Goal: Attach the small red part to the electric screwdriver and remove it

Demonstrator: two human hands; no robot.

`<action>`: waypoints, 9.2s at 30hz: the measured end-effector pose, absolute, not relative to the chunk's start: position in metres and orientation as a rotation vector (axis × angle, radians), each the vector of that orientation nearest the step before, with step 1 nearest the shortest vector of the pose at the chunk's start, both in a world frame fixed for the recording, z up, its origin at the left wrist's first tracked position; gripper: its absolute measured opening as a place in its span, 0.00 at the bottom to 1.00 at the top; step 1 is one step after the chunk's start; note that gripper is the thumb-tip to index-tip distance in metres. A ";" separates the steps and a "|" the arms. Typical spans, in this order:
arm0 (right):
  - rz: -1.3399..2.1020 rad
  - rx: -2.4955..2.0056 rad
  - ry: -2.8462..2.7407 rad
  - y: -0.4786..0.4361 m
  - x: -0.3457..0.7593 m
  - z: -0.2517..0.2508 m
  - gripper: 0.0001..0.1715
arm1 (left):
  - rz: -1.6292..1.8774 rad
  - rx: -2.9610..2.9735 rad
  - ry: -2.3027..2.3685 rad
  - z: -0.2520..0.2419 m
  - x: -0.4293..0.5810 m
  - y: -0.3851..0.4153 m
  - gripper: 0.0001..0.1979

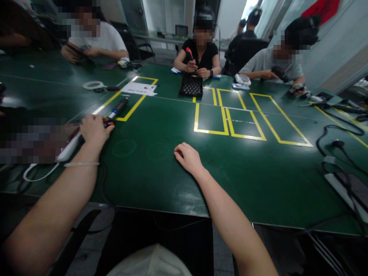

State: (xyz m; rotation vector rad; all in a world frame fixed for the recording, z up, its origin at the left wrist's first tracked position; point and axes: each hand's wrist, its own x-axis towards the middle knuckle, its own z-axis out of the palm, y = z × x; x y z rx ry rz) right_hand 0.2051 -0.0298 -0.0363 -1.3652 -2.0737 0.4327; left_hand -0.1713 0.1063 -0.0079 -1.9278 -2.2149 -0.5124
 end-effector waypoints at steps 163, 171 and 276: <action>0.231 -1.304 -2.096 -0.027 0.184 -0.038 0.06 | -0.318 -2.839 -1.693 -0.005 -0.008 0.004 0.28; 0.264 -1.281 -2.095 -0.027 0.185 -0.038 0.07 | -0.315 -2.762 -1.752 -0.005 -0.007 0.005 0.28; 0.437 -1.345 -2.086 -0.032 0.197 -0.034 0.07 | -0.276 -1.920 -2.487 -0.003 -0.163 0.104 0.34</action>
